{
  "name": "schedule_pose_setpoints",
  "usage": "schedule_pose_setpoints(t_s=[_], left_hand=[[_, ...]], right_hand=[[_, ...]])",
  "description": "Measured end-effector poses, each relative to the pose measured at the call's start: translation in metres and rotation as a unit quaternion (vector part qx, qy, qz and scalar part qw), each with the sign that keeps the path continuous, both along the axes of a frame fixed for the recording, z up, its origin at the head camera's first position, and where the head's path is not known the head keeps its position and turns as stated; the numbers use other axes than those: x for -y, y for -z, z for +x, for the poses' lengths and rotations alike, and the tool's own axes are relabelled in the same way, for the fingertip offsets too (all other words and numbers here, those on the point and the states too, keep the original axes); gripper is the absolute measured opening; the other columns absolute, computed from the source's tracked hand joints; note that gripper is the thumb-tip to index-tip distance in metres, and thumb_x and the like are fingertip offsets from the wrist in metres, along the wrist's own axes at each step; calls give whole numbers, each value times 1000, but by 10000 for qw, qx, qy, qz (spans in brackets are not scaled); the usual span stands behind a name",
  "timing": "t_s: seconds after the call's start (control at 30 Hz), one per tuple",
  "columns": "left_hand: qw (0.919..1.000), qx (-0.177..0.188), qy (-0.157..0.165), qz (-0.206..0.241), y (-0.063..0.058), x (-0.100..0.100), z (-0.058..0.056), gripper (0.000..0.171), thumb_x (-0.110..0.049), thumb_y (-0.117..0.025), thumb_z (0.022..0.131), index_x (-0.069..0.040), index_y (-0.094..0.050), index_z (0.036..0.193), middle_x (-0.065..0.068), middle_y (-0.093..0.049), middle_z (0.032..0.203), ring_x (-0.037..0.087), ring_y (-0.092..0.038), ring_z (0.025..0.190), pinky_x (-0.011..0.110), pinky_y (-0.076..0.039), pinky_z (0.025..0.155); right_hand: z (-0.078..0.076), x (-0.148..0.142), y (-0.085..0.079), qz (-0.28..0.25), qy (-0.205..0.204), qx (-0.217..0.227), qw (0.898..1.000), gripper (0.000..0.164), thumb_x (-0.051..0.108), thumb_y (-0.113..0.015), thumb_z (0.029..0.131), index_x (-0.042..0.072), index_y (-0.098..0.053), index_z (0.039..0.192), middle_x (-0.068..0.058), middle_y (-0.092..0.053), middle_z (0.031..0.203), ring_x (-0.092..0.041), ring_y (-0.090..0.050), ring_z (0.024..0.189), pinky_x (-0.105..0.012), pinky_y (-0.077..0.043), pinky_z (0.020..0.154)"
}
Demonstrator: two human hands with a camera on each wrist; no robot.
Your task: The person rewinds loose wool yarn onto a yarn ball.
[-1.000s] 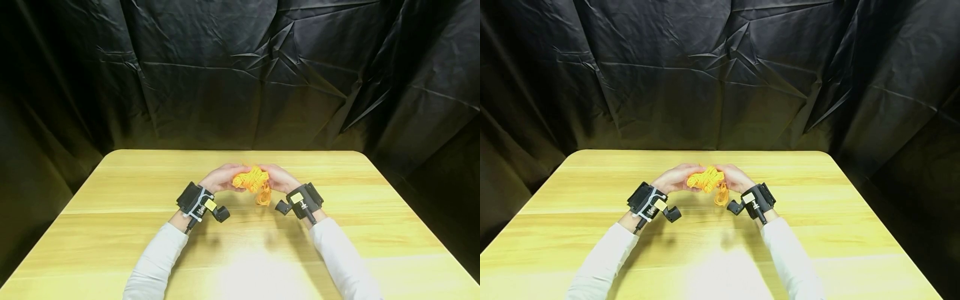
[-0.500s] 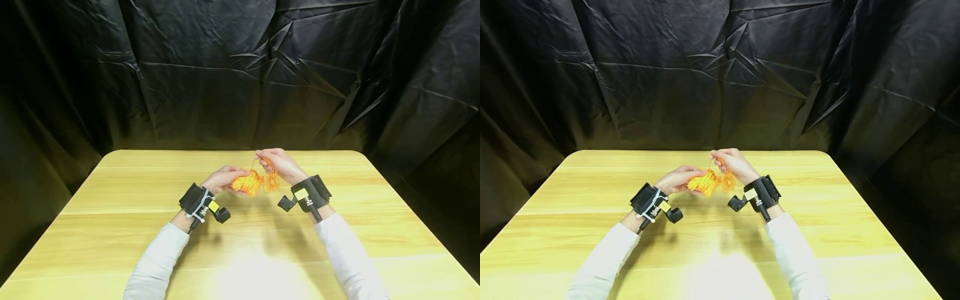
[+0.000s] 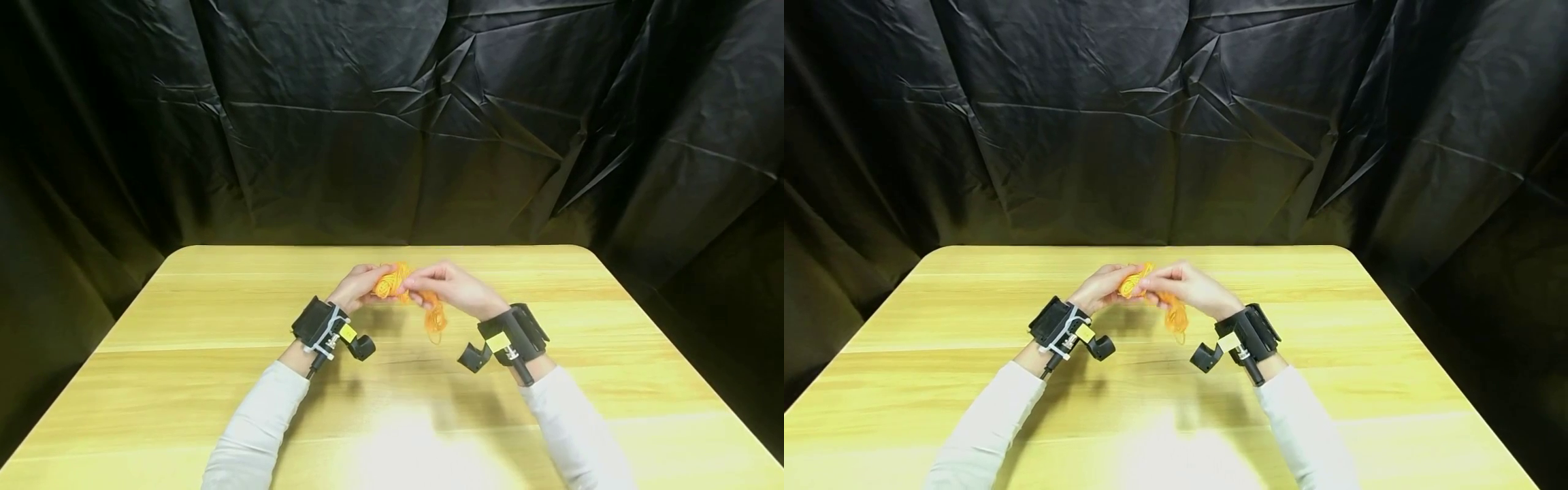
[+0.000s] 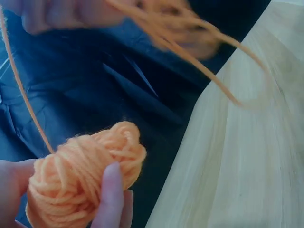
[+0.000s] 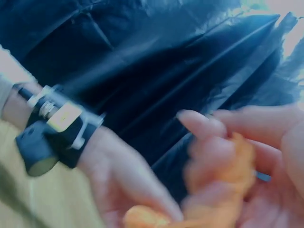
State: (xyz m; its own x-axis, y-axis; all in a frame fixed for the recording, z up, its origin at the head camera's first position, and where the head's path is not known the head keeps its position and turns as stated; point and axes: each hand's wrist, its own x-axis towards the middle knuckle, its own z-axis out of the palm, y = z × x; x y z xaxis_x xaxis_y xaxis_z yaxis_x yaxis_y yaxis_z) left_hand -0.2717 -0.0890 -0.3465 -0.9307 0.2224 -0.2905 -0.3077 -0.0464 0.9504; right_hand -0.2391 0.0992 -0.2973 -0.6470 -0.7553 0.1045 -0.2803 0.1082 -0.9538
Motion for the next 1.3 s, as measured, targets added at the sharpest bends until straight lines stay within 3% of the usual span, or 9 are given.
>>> schedule_pose_setpoints(t_s=[0.17,0.27,0.5,0.63,0.73,0.87,1.1,1.3], left_hand=[[9996,-124,-123,215,-6,-3,2,33,-21,-49,91,8,-49,107,6,-58,79,12,-61,65,38,-47,84],[9991,-223,-165,334,-11,-4,3,37,-21,-48,92,10,-47,112,8,-58,82,13,-61,67,38,-47,83],[9991,-326,-116,243,-17,-4,7,40,-24,-52,90,8,-48,114,9,-57,86,13,-61,70,38,-49,81],[9990,-436,45,-84,-17,-4,10,37,-24,-54,89,7,-51,110,7,-57,83,12,-59,69,39,-49,80],[9985,-430,173,-291,-16,-4,11,36,-23,-56,88,6,-54,109,4,-57,81,11,-57,68,34,-53,73],[9978,-384,349,-405,-14,-3,11,33,-22,-58,86,4,-56,106,3,-57,79,11,-56,66,27,-53,63],[9915,-321,1070,-666,-10,1,13,24,-21,-58,86,0,-55,96,4,-57,75,13,-55,61,24,-50,56],[9856,-226,1412,-904,-7,3,14,25,-23,-57,86,-1,-53,97,4,-57,77,12,-55,63,26,-50,58]], right_hand=[[-5,1,21,583,-1185,-64,9912,22,13,-50,91,-1,-65,97,-13,-60,73,-28,-54,75,-38,-47,79],[-9,0,36,759,-1351,294,9875,23,12,-47,92,-3,-63,99,-18,-58,74,-29,-54,75,-41,-46,83],[-24,-2,66,902,-407,1310,9864,34,10,-39,95,-19,-48,109,-2,-50,67,-8,-47,60,-25,-46,66],[-34,-3,72,669,211,1761,9819,28,8,-33,94,-16,-47,101,2,-45,65,-4,-42,53,-21,-45,62],[-40,-4,70,390,540,1885,9798,19,3,-33,90,0,-50,85,3,-44,62,-4,-41,51,-21,-46,60],[-45,-5,64,67,747,2001,9769,27,2,-32,90,10,-50,73,4,-45,58,-4,-42,49,-19,-46,57],[-51,-8,51,45,1439,2345,9614,26,17,-40,94,10,-57,75,6,-49,58,-3,-44,49,-14,-40,50],[-51,-6,35,161,1624,1955,9670,23,20,-42,94,5,-49,79,5,-34,56,-5,-29,47,-15,-27,46]])
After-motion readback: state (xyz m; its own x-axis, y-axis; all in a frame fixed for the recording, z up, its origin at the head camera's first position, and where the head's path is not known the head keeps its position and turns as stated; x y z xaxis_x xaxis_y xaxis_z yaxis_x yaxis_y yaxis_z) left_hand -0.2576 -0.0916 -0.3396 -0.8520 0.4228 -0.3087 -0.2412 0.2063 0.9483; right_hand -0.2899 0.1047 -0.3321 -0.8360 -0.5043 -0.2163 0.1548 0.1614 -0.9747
